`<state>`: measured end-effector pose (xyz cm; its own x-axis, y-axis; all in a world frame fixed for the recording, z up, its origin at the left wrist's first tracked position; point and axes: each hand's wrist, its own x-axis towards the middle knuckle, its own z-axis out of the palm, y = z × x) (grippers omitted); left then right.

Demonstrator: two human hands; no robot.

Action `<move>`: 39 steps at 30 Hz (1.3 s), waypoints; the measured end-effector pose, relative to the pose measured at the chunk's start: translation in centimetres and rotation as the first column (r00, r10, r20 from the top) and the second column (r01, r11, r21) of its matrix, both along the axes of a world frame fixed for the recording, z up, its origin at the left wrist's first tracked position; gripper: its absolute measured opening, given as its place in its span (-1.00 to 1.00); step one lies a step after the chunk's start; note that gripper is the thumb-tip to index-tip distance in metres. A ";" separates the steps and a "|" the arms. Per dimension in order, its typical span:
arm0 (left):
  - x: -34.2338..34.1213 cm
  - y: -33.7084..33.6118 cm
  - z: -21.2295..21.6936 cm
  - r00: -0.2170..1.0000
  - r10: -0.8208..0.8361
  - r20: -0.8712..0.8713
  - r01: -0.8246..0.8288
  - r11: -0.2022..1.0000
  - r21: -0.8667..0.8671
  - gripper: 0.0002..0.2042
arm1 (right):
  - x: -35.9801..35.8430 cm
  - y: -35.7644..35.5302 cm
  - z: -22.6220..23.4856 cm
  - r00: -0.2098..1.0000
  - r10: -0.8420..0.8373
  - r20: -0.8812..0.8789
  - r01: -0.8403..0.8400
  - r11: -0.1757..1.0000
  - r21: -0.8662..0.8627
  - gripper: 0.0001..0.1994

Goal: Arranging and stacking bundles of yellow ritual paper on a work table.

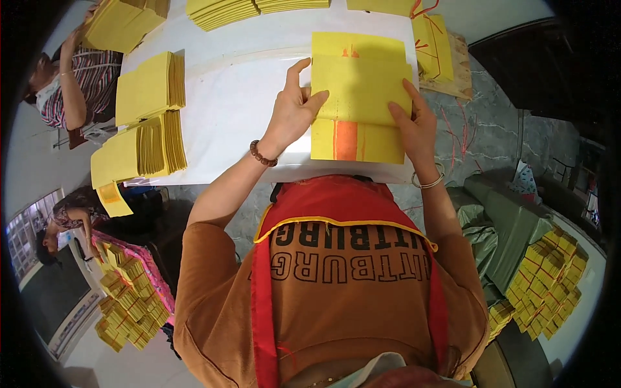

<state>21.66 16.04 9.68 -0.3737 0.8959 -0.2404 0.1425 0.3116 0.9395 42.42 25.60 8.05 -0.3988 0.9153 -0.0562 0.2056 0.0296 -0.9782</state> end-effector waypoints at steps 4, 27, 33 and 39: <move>-0.1 0.1 -0.1 1.000 0.017 -0.009 -0.017 0.999 0.051 -0.48 | -0.2 0.0 -0.3 0.999 -0.029 0.040 0.027 0.998 0.049 -0.51; 3.2 0.3 0.4 0.276 -0.411 -0.869 0.693 0.712 -0.117 -0.35 | 1.7 -4.0 0.6 0.691 0.009 0.723 -0.570 0.621 0.537 -0.44; 2.3 0.8 0.2 0.397 -0.371 -0.840 0.684 0.729 0.001 -0.49 | 2.0 -3.8 1.0 0.663 0.092 0.743 -0.601 0.658 0.455 -0.42; 2.7 1.5 -0.2 0.356 -0.221 -0.908 0.664 0.743 0.080 -0.51 | 3.3 -2.8 0.8 0.894 0.381 0.235 -0.431 0.874 0.224 -0.46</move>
